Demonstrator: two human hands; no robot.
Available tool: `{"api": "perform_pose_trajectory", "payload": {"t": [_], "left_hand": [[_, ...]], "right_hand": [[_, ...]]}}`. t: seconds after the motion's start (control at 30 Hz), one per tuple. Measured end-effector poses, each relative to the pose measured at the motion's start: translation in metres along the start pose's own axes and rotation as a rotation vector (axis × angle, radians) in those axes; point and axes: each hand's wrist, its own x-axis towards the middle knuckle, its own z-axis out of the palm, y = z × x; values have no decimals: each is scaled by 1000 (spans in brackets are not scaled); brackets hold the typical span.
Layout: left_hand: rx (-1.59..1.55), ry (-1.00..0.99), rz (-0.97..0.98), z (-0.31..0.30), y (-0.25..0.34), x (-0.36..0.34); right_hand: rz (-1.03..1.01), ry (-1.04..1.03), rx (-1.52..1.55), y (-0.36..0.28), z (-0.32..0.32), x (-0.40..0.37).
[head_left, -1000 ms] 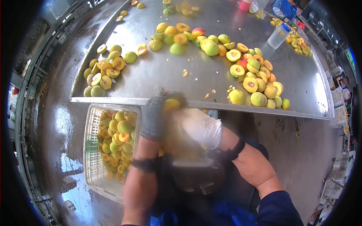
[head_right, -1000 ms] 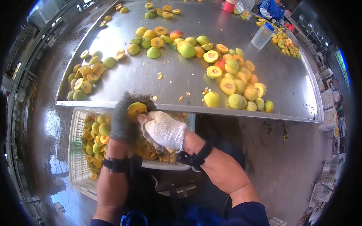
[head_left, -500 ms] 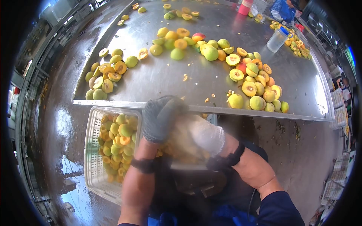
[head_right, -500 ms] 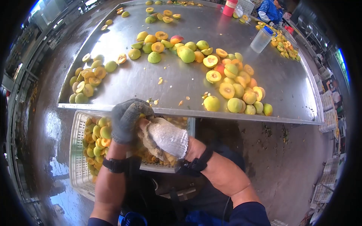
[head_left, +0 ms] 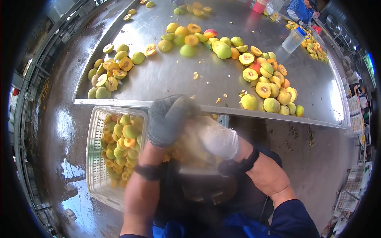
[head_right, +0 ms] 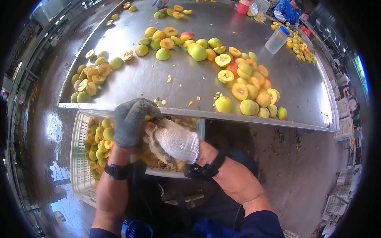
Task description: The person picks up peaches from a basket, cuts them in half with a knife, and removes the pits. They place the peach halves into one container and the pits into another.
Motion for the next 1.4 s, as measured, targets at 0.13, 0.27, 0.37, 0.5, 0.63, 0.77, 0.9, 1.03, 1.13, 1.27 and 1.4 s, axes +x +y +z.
{"api": "perform_pose_trajectory", "payload": {"t": [0.13,0.27,0.37,0.5,0.63,0.77,0.9,1.03,1.13,1.27,1.4], "left_hand": [[138,75,36,2,-16,2],[106,-83,60,-4,2,2],[11,-11,3,-2,-5,-1],[19,43,32,-2,-30,1],[115,27,72,1,-21,2],[136,99,68,3,-34,0],[-27,108,31,10,-43,4],[46,52,22,12,-33,-4],[248,51,181,12,-29,-1],[104,195,31,21,-20,-4],[381,140,224,20,-34,-6]], "right_hand": [[24,-1,-160,7,-3,5],[10,16,102,8,5,-1],[-36,-23,215,22,4,2],[109,-88,298,-6,-5,-5],[139,-36,-12,-39,-14,-13],[-14,-26,-597,-22,-30,2],[-197,138,-1050,-13,-26,2],[-232,135,-1002,-29,-26,-1],[-219,98,-1034,-40,-23,-8],[-344,208,-1040,-22,-19,-6],[-202,72,-648,-23,-23,-4]]}}
